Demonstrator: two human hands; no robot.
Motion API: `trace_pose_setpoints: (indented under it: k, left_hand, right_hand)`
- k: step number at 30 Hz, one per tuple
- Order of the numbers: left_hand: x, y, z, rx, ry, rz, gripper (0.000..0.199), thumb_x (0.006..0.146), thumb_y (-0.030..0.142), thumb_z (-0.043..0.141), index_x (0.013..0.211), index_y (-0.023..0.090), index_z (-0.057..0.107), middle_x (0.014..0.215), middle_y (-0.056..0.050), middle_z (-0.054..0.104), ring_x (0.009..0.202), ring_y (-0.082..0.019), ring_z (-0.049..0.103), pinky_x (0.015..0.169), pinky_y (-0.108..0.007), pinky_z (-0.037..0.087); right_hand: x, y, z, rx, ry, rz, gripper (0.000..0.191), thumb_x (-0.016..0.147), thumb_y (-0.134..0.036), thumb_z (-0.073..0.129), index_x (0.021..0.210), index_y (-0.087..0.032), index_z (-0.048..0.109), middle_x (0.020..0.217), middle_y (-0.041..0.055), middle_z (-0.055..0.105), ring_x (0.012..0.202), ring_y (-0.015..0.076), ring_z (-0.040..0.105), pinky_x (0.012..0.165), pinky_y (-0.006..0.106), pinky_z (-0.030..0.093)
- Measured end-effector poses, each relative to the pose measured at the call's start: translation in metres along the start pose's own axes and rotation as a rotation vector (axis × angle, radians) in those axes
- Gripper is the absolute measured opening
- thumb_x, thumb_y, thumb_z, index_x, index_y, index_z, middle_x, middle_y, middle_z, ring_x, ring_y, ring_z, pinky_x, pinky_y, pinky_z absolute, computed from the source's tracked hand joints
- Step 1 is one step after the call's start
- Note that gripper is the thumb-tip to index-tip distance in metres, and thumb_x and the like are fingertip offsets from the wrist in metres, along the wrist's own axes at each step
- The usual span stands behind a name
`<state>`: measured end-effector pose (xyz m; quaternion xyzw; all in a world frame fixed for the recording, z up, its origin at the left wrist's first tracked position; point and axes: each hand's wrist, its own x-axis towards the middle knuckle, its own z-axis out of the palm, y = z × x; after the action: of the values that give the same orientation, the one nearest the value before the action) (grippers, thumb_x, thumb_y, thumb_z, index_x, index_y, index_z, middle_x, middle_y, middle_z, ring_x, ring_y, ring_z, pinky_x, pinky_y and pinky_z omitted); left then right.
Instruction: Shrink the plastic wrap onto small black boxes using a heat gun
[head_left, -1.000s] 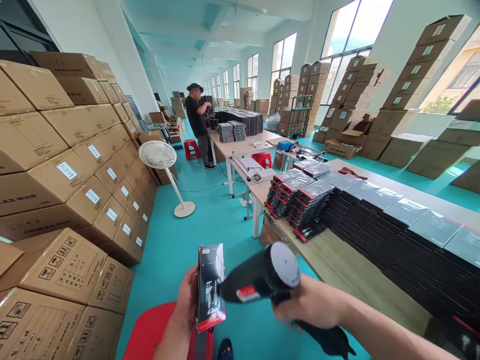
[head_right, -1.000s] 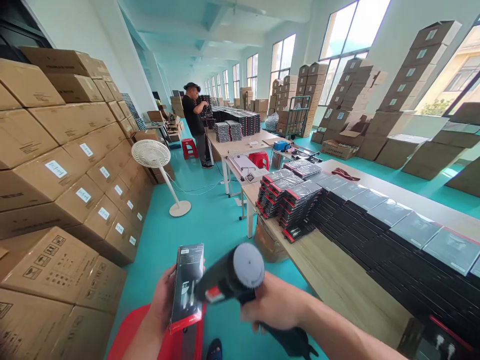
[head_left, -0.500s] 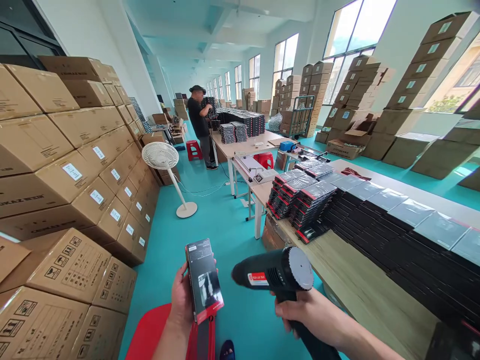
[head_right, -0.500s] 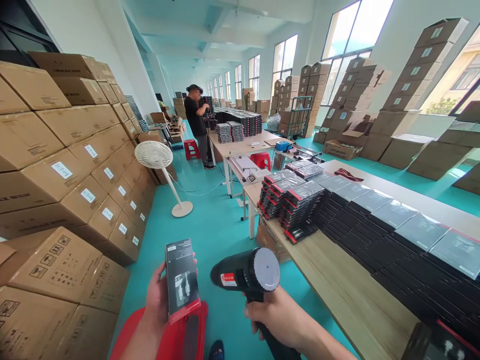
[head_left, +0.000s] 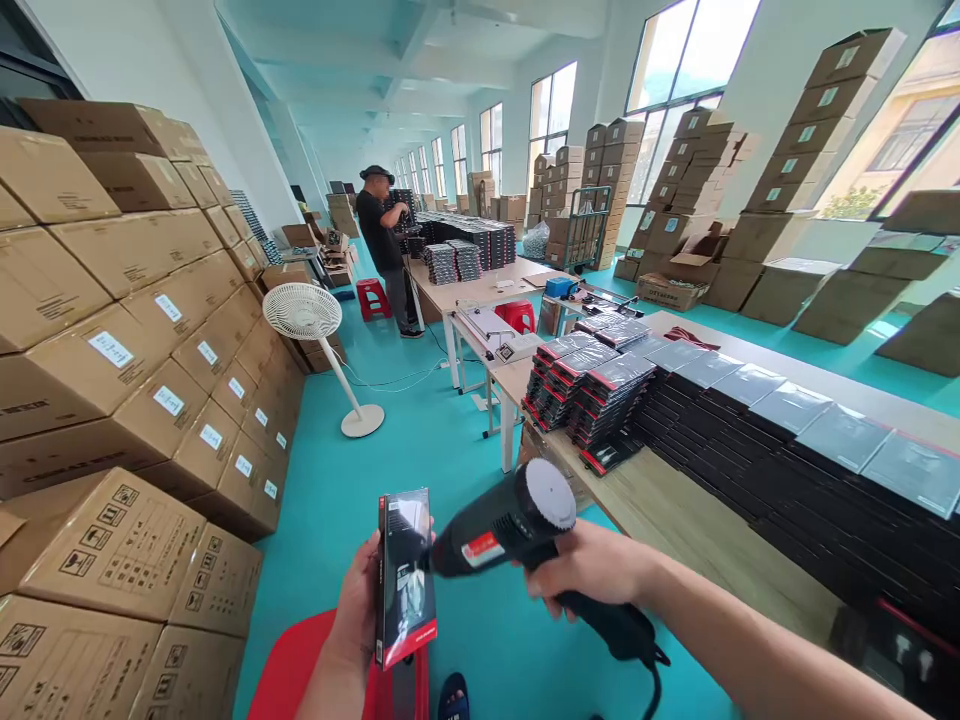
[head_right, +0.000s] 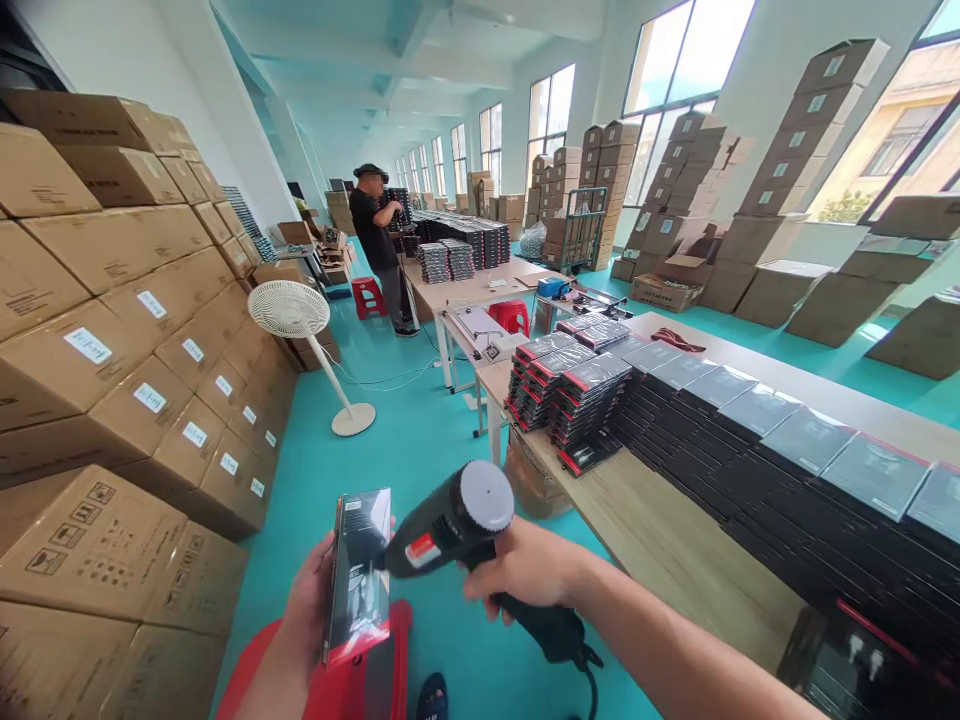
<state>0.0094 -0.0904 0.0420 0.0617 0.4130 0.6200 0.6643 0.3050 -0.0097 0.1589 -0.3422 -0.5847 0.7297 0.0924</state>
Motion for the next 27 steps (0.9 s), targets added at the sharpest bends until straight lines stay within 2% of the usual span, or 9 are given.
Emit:
trace_pose_setpoints:
  k: [3, 8, 12, 15, 17, 20, 24, 25, 27]
  left_hand:
    - [0.002, 0.004, -0.008, -0.093, 0.000, 0.061, 0.053, 0.091, 0.039, 0.057, 0.135, 0.011, 0.059, 0.110, -0.017, 0.077, 0.087, -0.029, 0.076, 0.076, -0.041, 0.062]
    - [0.003, 0.010, -0.016, -0.182, 0.136, 0.219, 0.050, 0.093, 0.043, 0.054, 0.134, 0.016, 0.061, 0.103, -0.014, 0.079, 0.084, -0.028, 0.076, 0.073, -0.042, 0.063]
    - [0.002, 0.010, -0.016, -0.171, 0.096, 0.257, 0.050, 0.093, 0.042, 0.054, 0.134, 0.015, 0.062, 0.109, -0.016, 0.078, 0.090, -0.029, 0.076, 0.077, -0.042, 0.063]
    - [0.001, 0.010, -0.013, -0.170, 0.073, 0.260, 0.048, 0.092, 0.041, 0.055, 0.132, 0.015, 0.063, 0.112, -0.016, 0.077, 0.093, -0.030, 0.075, 0.080, -0.042, 0.062]
    - [0.002, 0.011, -0.011, -0.177, 0.087, 0.256, 0.046, 0.092, 0.042, 0.055, 0.129, 0.016, 0.065, 0.112, -0.015, 0.077, 0.093, -0.029, 0.075, 0.080, -0.041, 0.062]
    - [0.005, 0.012, -0.012, -0.173, 0.171, 0.283, 0.044, 0.093, 0.046, 0.053, 0.121, 0.015, 0.068, 0.101, -0.013, 0.078, 0.085, -0.028, 0.075, 0.076, -0.040, 0.062]
    - [0.015, 0.013, -0.023, -0.242, 0.367, 0.393, 0.035, 0.097, 0.046, 0.047, 0.109, 0.021, 0.069, 0.085, -0.005, 0.077, 0.076, -0.023, 0.074, 0.072, -0.039, 0.061]
    - [0.018, 0.012, -0.026, -0.272, 0.419, 0.404, 0.033, 0.098, 0.044, 0.046, 0.108, 0.023, 0.068, 0.082, -0.003, 0.076, 0.075, -0.023, 0.074, 0.072, -0.039, 0.061]
    - [0.024, 0.009, -0.033, -0.309, 0.501, 0.383, 0.031, 0.098, 0.043, 0.044, 0.105, 0.023, 0.068, 0.076, -0.003, 0.075, 0.072, -0.023, 0.073, 0.071, -0.039, 0.060]
  right_hand:
    - [-0.013, 0.019, 0.011, -0.034, -0.147, 0.100, 0.008, 0.057, -0.020, 0.067, 0.062, -0.019, 0.060, 0.052, -0.0034, 0.058, 0.045, 0.0128, 0.051, 0.044, 0.026, 0.041]
    - [-0.014, 0.042, 0.027, 0.214, 0.083, 0.059, 0.028, 0.063, -0.031, 0.065, 0.088, -0.019, 0.062, 0.063, -0.0034, 0.061, 0.052, 0.0139, 0.054, 0.049, 0.026, 0.042]
    - [-0.005, 0.047, 0.039, 0.184, 0.007, 0.041, 0.020, 0.062, -0.028, 0.066, 0.079, -0.018, 0.060, 0.064, -0.0024, 0.059, 0.053, 0.0137, 0.054, 0.049, 0.026, 0.042]
    - [-0.003, 0.045, 0.043, 0.179, 0.100, 0.003, 0.018, 0.067, -0.031, 0.065, 0.079, -0.019, 0.059, 0.060, -0.0034, 0.056, 0.054, 0.0139, 0.051, 0.052, 0.027, 0.043]
    - [-0.004, 0.042, 0.042, 0.187, 0.087, 0.021, 0.020, 0.068, -0.031, 0.065, 0.083, -0.019, 0.061, 0.059, -0.0033, 0.058, 0.054, 0.0143, 0.051, 0.054, 0.027, 0.042]
    - [-0.006, 0.040, 0.039, 0.099, -0.018, 0.046, 0.012, 0.067, -0.027, 0.066, 0.073, -0.018, 0.063, 0.061, -0.0010, 0.060, 0.058, 0.0142, 0.052, 0.055, 0.027, 0.039]
    - [-0.005, 0.040, 0.038, 0.173, 0.225, -0.009, 0.024, 0.068, -0.038, 0.066, 0.083, -0.019, 0.062, 0.061, -0.0021, 0.056, 0.058, 0.0165, 0.052, 0.056, 0.029, 0.043]
    - [-0.006, 0.039, 0.040, 0.212, 0.234, -0.011, 0.028, 0.067, -0.040, 0.067, 0.086, -0.019, 0.062, 0.062, -0.0020, 0.056, 0.059, 0.0170, 0.052, 0.056, 0.030, 0.044]
    - [-0.007, 0.037, 0.045, 0.240, 0.133, 0.027, 0.029, 0.066, -0.038, 0.068, 0.087, -0.018, 0.065, 0.064, -0.0004, 0.059, 0.061, 0.0166, 0.053, 0.057, 0.028, 0.042]
